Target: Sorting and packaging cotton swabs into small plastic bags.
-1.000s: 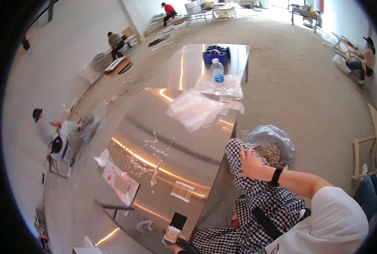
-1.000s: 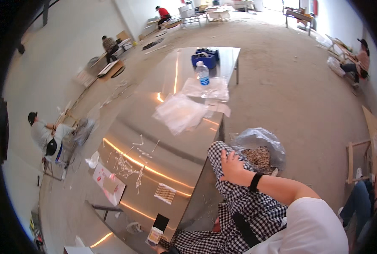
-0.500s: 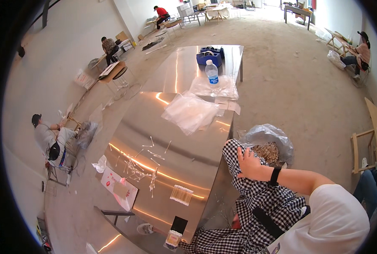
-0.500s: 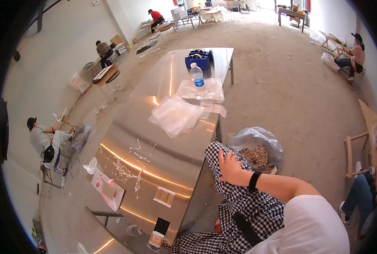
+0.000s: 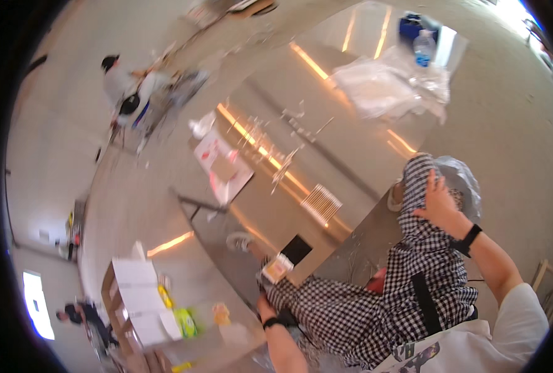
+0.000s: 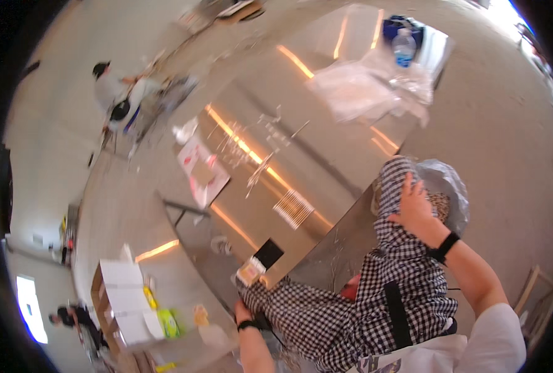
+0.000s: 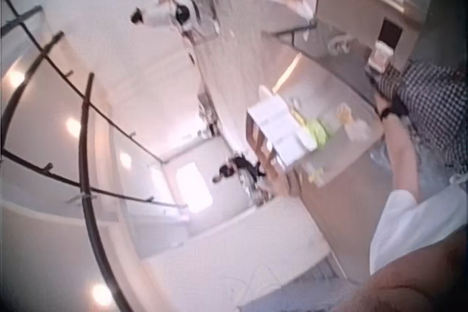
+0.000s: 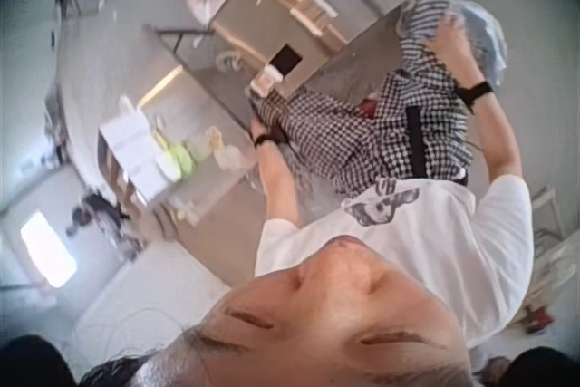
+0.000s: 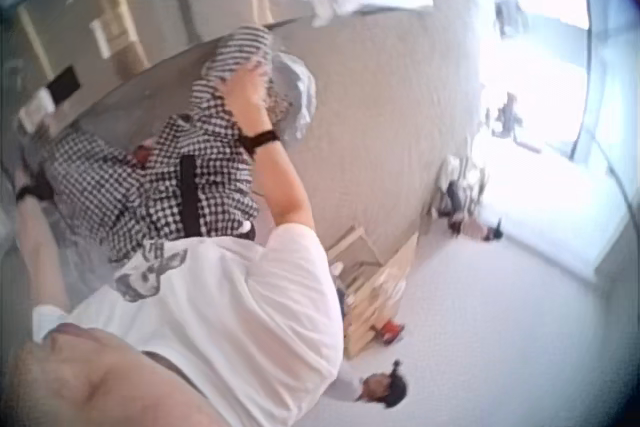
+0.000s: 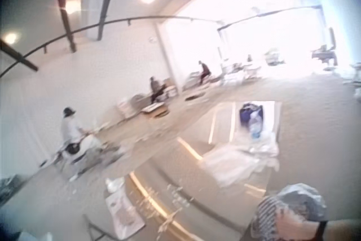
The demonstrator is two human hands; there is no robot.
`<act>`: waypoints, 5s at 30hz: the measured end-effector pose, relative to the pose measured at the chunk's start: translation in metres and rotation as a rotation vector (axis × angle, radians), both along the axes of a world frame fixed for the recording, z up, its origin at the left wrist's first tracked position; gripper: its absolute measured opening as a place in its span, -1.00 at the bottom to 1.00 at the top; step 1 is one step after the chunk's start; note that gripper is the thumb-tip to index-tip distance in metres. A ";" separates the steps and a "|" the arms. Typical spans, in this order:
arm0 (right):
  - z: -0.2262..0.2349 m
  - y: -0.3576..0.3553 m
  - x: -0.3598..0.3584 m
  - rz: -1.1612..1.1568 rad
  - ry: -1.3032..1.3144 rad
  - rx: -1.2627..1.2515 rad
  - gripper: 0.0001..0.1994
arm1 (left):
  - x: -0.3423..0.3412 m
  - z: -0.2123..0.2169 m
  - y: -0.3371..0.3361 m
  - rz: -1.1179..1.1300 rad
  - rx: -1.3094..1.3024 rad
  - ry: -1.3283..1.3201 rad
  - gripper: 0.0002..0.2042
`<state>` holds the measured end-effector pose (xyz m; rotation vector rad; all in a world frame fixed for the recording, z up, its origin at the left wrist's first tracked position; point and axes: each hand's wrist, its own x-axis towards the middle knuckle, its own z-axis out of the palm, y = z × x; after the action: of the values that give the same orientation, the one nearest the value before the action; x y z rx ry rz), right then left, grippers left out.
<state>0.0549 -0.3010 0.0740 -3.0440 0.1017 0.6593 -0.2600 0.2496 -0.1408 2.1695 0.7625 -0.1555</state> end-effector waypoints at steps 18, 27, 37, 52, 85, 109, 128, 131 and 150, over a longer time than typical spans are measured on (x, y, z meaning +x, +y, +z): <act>0.070 0.142 0.034 0.572 -0.283 0.954 -0.53 | 0.081 0.259 -0.213 0.452 0.207 -0.252 -0.52; -0.024 0.178 0.045 0.448 -0.195 1.297 -0.68 | 0.242 0.200 -0.240 -0.320 0.542 -0.282 0.01; -0.049 0.175 0.063 0.404 -0.243 1.343 -0.71 | 0.270 0.175 -0.233 -0.336 0.653 -0.191 0.09; -0.045 0.180 0.056 0.494 -0.268 1.389 -0.80 | 0.262 0.175 -0.242 -0.319 0.669 -0.168 0.05; -0.059 0.184 0.055 0.542 -0.344 1.318 -0.77 | 0.274 0.181 -0.240 -0.323 0.681 -0.143 0.17; -0.059 0.183 0.056 0.620 -0.380 1.304 -0.90 | 0.273 0.168 -0.252 -0.288 0.684 -0.196 0.05; -0.058 0.184 0.057 0.647 -0.408 1.277 -0.92 | 0.272 0.166 -0.251 -0.282 0.694 -0.215 0.06; -0.059 0.183 0.056 0.655 -0.403 1.268 -0.87 | 0.272 0.167 -0.251 -0.286 0.696 -0.210 0.07; -0.057 0.184 0.056 0.639 -0.404 1.272 -0.86 | 0.273 0.169 -0.252 -0.298 0.706 -0.194 0.05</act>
<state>0.1113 -0.1165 0.0167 -1.8285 -0.9239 -0.0023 0.0131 -0.0019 0.0280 2.9089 0.4051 0.2053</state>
